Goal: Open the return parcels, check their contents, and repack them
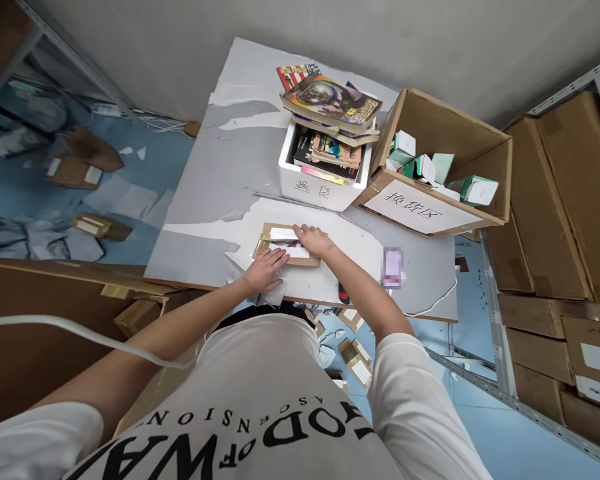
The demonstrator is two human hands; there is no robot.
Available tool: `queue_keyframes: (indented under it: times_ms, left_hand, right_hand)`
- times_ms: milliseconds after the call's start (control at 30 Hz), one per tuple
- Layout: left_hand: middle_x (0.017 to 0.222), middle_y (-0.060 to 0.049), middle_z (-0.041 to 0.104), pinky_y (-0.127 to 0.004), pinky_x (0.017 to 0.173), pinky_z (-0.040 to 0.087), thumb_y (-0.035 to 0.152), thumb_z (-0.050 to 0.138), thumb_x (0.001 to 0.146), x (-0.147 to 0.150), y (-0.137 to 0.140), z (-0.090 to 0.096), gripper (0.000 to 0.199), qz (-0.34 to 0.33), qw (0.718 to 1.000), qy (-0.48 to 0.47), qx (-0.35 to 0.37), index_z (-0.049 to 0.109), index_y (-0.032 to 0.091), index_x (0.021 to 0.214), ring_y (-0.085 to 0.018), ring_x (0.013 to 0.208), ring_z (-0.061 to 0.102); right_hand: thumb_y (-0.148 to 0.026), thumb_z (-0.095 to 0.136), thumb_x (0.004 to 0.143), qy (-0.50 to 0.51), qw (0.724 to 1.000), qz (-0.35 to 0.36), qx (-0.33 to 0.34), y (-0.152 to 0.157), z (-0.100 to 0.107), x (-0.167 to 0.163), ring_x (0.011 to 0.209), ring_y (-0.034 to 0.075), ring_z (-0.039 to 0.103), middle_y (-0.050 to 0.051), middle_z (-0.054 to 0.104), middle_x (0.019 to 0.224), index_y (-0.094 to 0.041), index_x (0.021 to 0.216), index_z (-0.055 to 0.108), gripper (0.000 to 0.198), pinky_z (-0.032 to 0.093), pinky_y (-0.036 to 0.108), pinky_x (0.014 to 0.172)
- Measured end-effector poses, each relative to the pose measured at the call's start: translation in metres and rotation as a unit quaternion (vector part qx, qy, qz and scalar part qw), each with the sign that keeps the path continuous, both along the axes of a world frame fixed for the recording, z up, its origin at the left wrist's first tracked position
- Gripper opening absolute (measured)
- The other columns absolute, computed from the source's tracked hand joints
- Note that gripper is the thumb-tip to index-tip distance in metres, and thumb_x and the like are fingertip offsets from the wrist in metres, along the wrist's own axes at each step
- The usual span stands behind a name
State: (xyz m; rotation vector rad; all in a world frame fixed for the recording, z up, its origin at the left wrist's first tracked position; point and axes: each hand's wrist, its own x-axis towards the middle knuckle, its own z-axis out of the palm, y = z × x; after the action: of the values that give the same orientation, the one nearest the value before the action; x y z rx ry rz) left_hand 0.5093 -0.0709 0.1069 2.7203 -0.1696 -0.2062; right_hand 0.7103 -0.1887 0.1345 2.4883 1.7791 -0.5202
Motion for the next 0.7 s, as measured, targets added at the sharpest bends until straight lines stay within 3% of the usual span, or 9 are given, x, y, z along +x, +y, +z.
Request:
queue_keyframes:
  times_ms: [100, 167, 267, 333, 400, 500, 600, 633, 700]
  left_hand:
    - [0.150, -0.019, 0.033, -0.047, 0.115, 0.013, 0.036, 0.058, 0.079, -0.004, -0.001, -0.002, 0.078, -0.009, 1.000, 0.002, 0.009, 0.029, 0.010, 0.146, -0.033, 0.141, 0.024]
    - [0.152, -0.018, 0.030, -0.047, 0.115, 0.011, 0.036, 0.058, 0.080, -0.007, -0.003, -0.002, 0.077, -0.014, 1.000, -0.005, 0.019, 0.028, 0.011, 0.146, -0.032, 0.142, 0.022]
    - [0.154, -0.017, 0.027, -0.048, 0.116, 0.007, 0.034, 0.057, 0.081, -0.010, -0.007, -0.001, 0.076, -0.008, 0.999, -0.021, 0.033, 0.027, 0.012, 0.147, -0.032, 0.143, 0.018]
    - [0.154, -0.016, 0.025, -0.049, 0.116, 0.007, 0.032, 0.057, 0.082, -0.010, -0.008, 0.003, 0.074, -0.001, 0.999, -0.027, 0.036, 0.027, 0.013, 0.147, -0.032, 0.144, 0.017]
    - [0.155, -0.015, 0.024, -0.049, 0.116, 0.010, 0.030, 0.056, 0.082, -0.007, -0.003, 0.010, 0.072, 0.004, 0.999, -0.028, 0.034, 0.028, 0.015, 0.147, -0.031, 0.144, 0.016]
    - [0.155, -0.015, 0.024, -0.048, 0.116, 0.015, 0.035, 0.059, 0.081, 0.001, 0.020, 0.020, 0.076, 0.047, 0.998, -0.037, 0.027, 0.028, 0.016, 0.147, -0.031, 0.144, 0.017]
    - [0.152, -0.017, 0.029, -0.047, 0.115, 0.019, 0.049, 0.071, 0.069, 0.013, 0.057, 0.024, 0.098, 0.082, 0.996, -0.042, -0.002, 0.024, 0.014, 0.148, -0.034, 0.143, 0.020]
    - [0.151, -0.019, 0.031, -0.046, 0.115, 0.021, 0.051, 0.074, 0.065, 0.017, 0.069, 0.023, 0.105, 0.062, 0.997, -0.037, -0.020, 0.023, 0.012, 0.147, -0.034, 0.142, 0.023]
    - [0.149, -0.020, 0.034, -0.043, 0.114, 0.026, 0.049, 0.078, 0.059, 0.024, 0.089, 0.018, 0.110, 0.026, 0.998, -0.026, -0.054, 0.024, 0.010, 0.146, -0.034, 0.140, 0.028]
  right_hand:
    - [-0.015, 0.052, 0.089, 0.075, 0.997, 0.005, -0.017, 0.011, 0.015, 0.034, 0.077, 0.017, 0.060, 0.009, 0.067, 0.094, -0.012, 0.122, 0.056, 0.033, 0.043, 0.028, 0.075]
    - [-0.025, 0.052, 0.092, 0.090, 0.996, -0.007, -0.009, 0.017, 0.023, 0.054, 0.072, 0.013, 0.057, 0.004, 0.067, 0.081, -0.012, 0.103, 0.064, 0.020, 0.042, 0.024, 0.070]
    - [-0.040, 0.051, 0.093, 0.058, 0.996, -0.058, 0.018, 0.021, 0.028, 0.064, 0.078, 0.014, 0.057, 0.005, 0.067, 0.081, -0.011, 0.093, 0.065, 0.032, 0.042, 0.028, 0.075]
    - [-0.042, 0.049, 0.094, 0.017, 0.993, -0.103, 0.055, 0.019, 0.026, 0.057, 0.093, 0.020, 0.057, 0.013, 0.067, 0.096, -0.007, 0.106, 0.061, 0.039, 0.041, 0.039, 0.087]
    - [-0.033, 0.047, 0.096, -0.022, 0.986, -0.131, 0.099, 0.012, 0.023, 0.042, 0.116, 0.026, 0.048, 0.023, 0.057, 0.123, -0.004, 0.125, 0.051, 0.041, 0.029, 0.052, 0.101]
    - [-0.016, 0.040, 0.096, -0.022, 0.987, -0.058, 0.148, -0.005, 0.021, 0.013, 0.133, 0.025, 0.033, 0.018, 0.039, 0.145, -0.013, 0.135, 0.044, 0.040, 0.015, 0.053, 0.111]
    - [-0.019, 0.040, 0.095, 0.030, 0.988, 0.084, 0.124, -0.020, 0.022, -0.018, 0.126, 0.025, 0.042, 0.014, 0.052, 0.134, -0.016, 0.131, 0.049, 0.038, 0.028, 0.047, 0.108]
    - [-0.025, 0.044, 0.094, 0.040, 0.990, 0.092, 0.102, -0.022, 0.022, -0.027, 0.122, 0.026, 0.046, 0.016, 0.055, 0.129, -0.014, 0.133, 0.047, 0.040, 0.033, 0.045, 0.105]
    - [-0.036, 0.055, 0.089, 0.042, 0.997, 0.030, 0.053, -0.022, 0.025, -0.042, 0.115, 0.029, 0.051, 0.018, 0.058, 0.123, -0.010, 0.135, 0.043, 0.055, 0.039, 0.043, 0.098]
